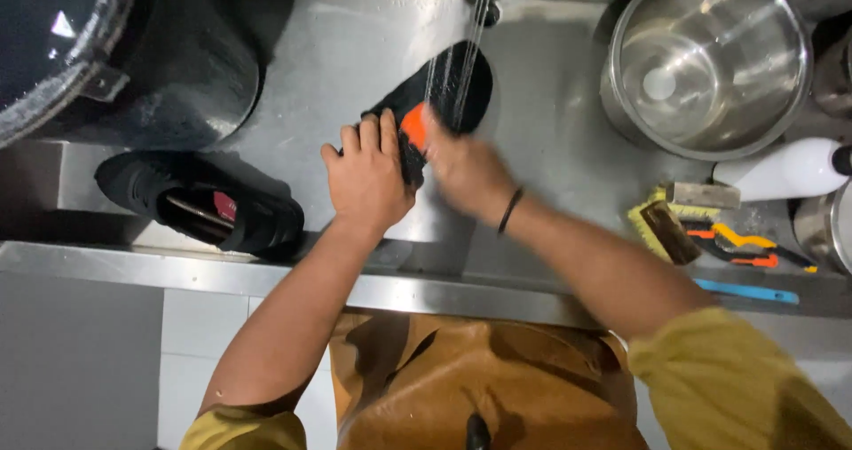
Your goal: Scrubbing and rinsing the sole of a black sneaker in a sink using a small cleaning tool.
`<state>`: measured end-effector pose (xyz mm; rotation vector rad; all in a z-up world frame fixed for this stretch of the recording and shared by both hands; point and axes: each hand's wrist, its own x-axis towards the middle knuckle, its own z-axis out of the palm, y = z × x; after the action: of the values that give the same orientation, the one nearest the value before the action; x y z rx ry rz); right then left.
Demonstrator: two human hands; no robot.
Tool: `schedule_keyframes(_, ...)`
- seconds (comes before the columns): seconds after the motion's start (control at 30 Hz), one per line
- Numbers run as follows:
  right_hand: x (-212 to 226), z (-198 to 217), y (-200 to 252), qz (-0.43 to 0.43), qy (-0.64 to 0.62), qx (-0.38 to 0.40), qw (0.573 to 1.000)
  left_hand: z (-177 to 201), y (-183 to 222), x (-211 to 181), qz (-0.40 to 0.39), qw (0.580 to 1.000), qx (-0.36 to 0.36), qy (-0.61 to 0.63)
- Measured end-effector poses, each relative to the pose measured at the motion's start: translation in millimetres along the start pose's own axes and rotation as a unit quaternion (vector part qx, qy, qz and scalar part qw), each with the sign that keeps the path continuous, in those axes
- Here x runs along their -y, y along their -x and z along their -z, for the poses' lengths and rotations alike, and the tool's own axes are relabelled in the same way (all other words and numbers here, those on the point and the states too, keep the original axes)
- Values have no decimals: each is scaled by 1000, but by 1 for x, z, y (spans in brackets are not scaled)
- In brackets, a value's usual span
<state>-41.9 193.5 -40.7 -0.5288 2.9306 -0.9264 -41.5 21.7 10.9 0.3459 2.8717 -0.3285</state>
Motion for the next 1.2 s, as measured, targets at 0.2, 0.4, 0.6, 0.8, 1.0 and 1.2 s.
schedule_keyframes(0.2, 22, 34, -15, -63, -16, 7, 998, -2, -2, -2, 15, 1000, -11, 25)
schedule_keyframes(0.4, -75, 54, -32, -173, 79, 56, 980, -12, -2, 5, -10, 975, -219, 26)
schedule_keyframes(0.6, -38, 69, 43, -245, 22, 217, 945, -16, -2, 17, -12, 985, -154, 71)
schedule_keyframes(0.8, -100, 125, -45, -307, 134, 272, 902, -16, -2, 19, -20, 973, -219, 65)
schedule_keyframes(1.0, -123, 167, -43, -214, 137, 153, 955, -11, -2, 21, -11, 987, -141, 73)
schedule_keyframes(1.2, -132, 165, -49, -99, 123, 27, 987, -8, -2, 22, -16, 987, -148, 61)
